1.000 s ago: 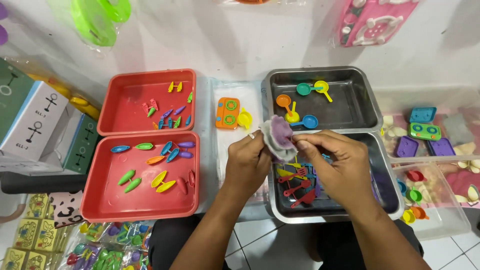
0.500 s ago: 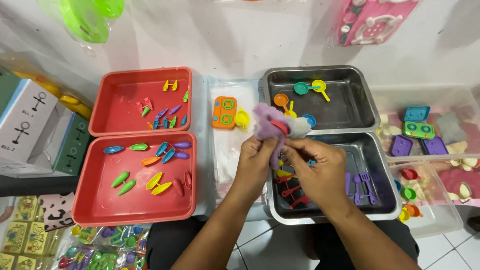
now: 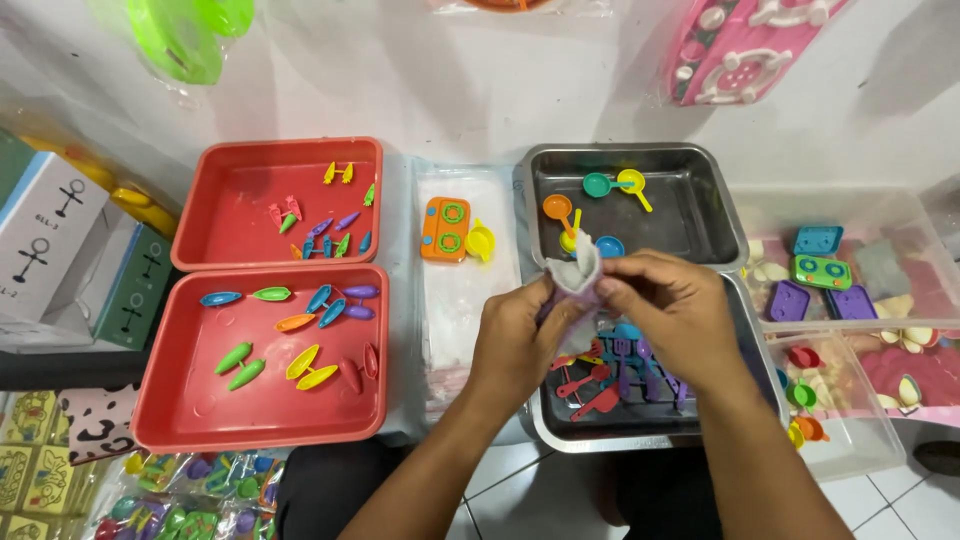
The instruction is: Cleaning small plastic toy parts with a cloth and sorting them into trays and plastic bags.
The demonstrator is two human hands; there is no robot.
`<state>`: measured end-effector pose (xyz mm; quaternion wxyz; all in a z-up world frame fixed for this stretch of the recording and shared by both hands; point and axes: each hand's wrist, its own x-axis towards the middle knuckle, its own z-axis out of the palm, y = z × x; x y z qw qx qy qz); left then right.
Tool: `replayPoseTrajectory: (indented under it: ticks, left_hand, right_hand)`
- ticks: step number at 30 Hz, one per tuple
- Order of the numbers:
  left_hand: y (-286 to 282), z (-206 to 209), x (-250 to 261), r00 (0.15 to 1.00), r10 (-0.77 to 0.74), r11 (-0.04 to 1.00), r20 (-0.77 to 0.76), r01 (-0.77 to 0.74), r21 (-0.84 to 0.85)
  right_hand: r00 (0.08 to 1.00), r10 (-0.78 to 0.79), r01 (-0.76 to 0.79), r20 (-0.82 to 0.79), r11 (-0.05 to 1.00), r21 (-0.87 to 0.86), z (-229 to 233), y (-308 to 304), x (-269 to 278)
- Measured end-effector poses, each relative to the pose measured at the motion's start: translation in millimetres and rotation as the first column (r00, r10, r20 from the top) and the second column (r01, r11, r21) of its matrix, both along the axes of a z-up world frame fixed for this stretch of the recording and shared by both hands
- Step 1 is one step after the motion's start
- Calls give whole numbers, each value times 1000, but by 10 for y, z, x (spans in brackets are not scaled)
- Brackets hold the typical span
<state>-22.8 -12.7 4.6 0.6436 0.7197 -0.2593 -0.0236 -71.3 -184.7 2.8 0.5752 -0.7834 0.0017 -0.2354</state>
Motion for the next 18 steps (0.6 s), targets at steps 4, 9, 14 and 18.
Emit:
replayPoseTrajectory:
  ticks: [4, 9, 14, 18]
  left_hand:
    - [88, 103, 38, 995, -100, 995, 31, 99, 13]
    - [264, 160, 116, 990, -142, 989, 10, 142, 30]
    - [555, -187, 508, 967, -74, 939, -244, -15, -343]
    - [859, -75, 653, 865, -42, 722, -500, -319, -613]
  right_hand:
    - [1000, 1, 1, -24, 997, 77, -40, -120, -15]
    - [985, -168, 173, -48, 976, 135, 14, -34, 1]
    - [951, -308, 308, -26, 951, -17, 42, -117, 75]
    - [980, -193, 168, -43, 928, -333, -17, 98, 181]
